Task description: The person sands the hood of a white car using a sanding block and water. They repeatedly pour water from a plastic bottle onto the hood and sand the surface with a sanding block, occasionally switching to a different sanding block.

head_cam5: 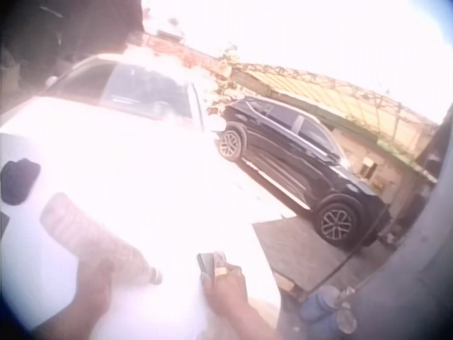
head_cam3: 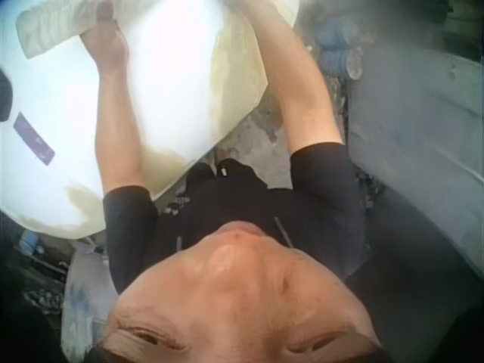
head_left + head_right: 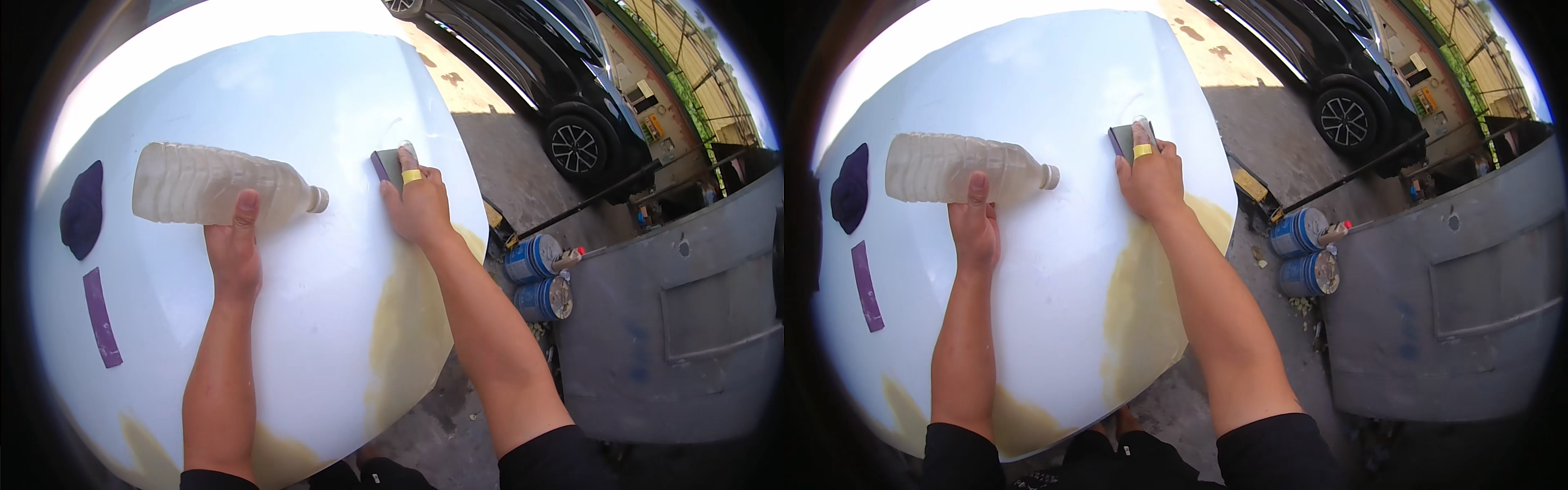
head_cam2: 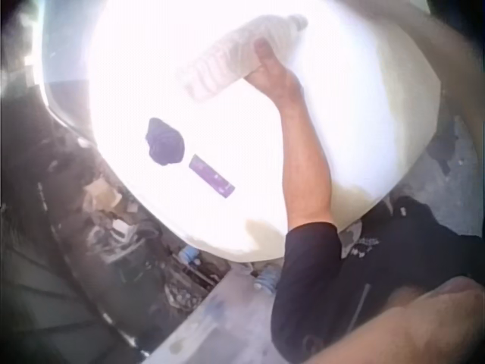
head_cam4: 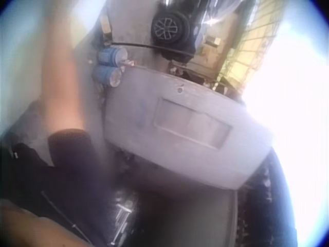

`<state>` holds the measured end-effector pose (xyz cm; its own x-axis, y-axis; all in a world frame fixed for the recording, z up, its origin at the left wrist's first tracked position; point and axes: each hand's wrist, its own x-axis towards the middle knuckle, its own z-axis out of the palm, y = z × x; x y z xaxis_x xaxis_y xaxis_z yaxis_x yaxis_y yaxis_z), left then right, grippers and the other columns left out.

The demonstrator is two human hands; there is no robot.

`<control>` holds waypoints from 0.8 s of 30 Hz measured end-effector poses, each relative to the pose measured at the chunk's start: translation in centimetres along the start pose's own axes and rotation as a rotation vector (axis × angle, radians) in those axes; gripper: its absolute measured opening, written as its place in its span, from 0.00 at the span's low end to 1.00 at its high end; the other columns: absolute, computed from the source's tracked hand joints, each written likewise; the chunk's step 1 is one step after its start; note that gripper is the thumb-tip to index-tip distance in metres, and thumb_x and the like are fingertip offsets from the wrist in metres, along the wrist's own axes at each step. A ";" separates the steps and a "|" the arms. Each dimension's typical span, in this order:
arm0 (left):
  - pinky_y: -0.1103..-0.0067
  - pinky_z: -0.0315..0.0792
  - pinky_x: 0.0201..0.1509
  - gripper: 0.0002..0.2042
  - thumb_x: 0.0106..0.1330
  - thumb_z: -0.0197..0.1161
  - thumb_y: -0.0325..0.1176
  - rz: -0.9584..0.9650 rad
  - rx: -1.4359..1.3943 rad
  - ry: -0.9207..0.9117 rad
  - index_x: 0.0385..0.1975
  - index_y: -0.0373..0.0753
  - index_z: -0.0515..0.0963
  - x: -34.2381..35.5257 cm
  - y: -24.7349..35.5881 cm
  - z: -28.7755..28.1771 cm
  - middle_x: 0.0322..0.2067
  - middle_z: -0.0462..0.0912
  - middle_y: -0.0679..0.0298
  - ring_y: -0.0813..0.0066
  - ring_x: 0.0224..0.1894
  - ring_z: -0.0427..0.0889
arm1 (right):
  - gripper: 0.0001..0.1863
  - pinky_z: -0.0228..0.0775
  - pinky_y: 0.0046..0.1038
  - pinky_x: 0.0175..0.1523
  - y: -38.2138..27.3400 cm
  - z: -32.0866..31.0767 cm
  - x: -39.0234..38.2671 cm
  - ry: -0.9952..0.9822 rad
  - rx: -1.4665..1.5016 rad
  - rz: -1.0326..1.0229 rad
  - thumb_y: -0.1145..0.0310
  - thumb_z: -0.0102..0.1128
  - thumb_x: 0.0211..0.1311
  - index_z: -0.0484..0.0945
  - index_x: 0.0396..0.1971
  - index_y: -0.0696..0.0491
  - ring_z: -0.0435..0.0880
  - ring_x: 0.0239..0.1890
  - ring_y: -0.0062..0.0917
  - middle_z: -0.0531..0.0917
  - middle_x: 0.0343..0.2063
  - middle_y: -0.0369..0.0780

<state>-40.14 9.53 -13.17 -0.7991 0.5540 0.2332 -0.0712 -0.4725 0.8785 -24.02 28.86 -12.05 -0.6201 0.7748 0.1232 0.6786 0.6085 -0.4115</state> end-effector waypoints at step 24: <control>0.72 0.65 0.66 0.28 0.69 0.63 0.49 -0.048 -0.035 0.023 0.61 0.38 0.66 -0.3 0.0 -0.1 0.56 0.73 0.64 0.71 0.59 0.72 | 0.36 0.66 0.40 0.62 3.1 1.5 -9.7 0.137 0.076 -0.147 0.67 0.64 0.60 0.62 0.68 0.53 0.71 0.57 0.46 0.75 0.57 0.50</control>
<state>-40.01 9.31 -13.33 -0.8080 0.5607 0.1808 -0.1307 -0.4699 0.8730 -16.47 23.01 -15.90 -0.6475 0.6978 0.3063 0.5496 0.7060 -0.4467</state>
